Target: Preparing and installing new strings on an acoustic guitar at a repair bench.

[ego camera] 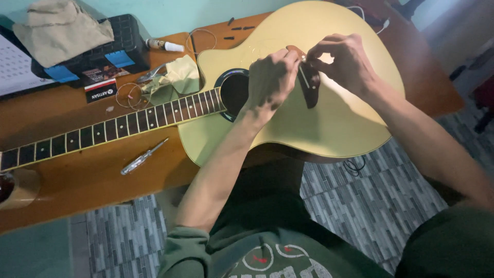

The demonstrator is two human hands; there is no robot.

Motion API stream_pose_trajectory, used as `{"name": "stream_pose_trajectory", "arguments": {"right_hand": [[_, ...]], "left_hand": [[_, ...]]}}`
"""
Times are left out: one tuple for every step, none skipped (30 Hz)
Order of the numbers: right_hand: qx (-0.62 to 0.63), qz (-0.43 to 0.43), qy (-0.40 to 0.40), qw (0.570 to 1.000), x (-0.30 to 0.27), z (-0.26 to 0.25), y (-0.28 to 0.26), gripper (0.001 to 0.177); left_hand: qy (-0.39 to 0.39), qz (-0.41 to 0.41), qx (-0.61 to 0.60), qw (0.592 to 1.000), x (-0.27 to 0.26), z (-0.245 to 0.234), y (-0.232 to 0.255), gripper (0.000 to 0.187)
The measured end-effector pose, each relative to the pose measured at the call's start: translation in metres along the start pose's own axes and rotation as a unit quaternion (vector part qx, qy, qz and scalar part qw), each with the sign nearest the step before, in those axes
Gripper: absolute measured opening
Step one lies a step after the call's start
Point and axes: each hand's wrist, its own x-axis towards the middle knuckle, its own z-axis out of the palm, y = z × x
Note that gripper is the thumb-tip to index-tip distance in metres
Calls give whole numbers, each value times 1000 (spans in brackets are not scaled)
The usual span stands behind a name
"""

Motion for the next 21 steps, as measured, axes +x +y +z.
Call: {"name": "stream_pose_trajectory", "arguments": {"right_hand": [[0, -1, -2, 1000, 1, 2, -3, 10], [-3, -26, 7, 1000, 2, 4, -6, 11], [-5, -51, 15, 999, 2, 7, -10, 13], [-5, -51, 13, 999, 2, 9, -11, 13], [-7, -41, 10, 999, 1, 11, -12, 11], [-9, -33, 7, 999, 1, 12, -13, 11], [-9, -34, 6, 999, 0, 12, -12, 11], [-8, -29, 8, 1000, 0, 12, -11, 10], [-8, -25, 10, 1000, 0, 12, -10, 9], [-7, -26, 8, 1000, 0, 11, -9, 9], [-10, -26, 18, 999, 0, 10, -8, 8], [-16, -24, 30, 999, -1, 8, -6, 7], [-17, -24, 29, 999, -2, 6, -11, 7], [-27, -45, 46, 998, -1, 2, -14, 7], [-36, -66, 62, 995, 0, -1, -18, 9], [-36, -65, 59, 996, -2, 3, -15, 9], [-37, -47, 49, 997, -4, 7, -13, 7], [-38, -31, 43, 998, -3, 12, -10, 8], [-37, -32, 43, 998, -4, 14, -7, 8], [-18, -30, 47, 998, -5, 15, -5, 10], [1, -28, 51, 998, -6, 16, -2, 12]], "left_hand": [[1, -2, 0, 1000, 0, 1, -1, 12], [9, -1, 1, 1000, -1, 1, -2, 19], [16, -1, 2, 1000, -2, 1, -3, 28], [16, -2, 1, 1000, -3, 3, -4, 28], [11, 1, -4, 1000, -4, 4, -6, 25], [8, 5, -8, 1000, -4, 4, -7, 24], [9, 3, -8, 1000, -4, 8, -7, 24], [18, 4, -12, 1000, -4, 11, -8, 24], [26, 5, -17, 1000, -4, 14, -8, 23], [27, 2, -16, 1000, -5, 14, -8, 23], [24, 1, -19, 1000, -5, 14, -7, 23], [22, 3, -23, 999, -4, 15, -6, 24], [22, 2, -24, 999, -4, 14, -4, 24], [8, 9, -24, 1000, -2, 12, -2, 12], [-5, 16, -24, 1000, -1, 10, 0, 5], [-6, 14, -25, 1000, 0, 12, 1, 5], [-7, 16, -15, 1000, 0, 13, 3, 8], [-6, 21, -1, 1000, 3, 13, 1, 15], [-6, 20, 1, 1000, 0, 17, -2, 15], [-10, 11, 3, 1000, -1, 22, -4, 15], [-14, 1, 5, 1000, -3, 26, -6, 16]]}}
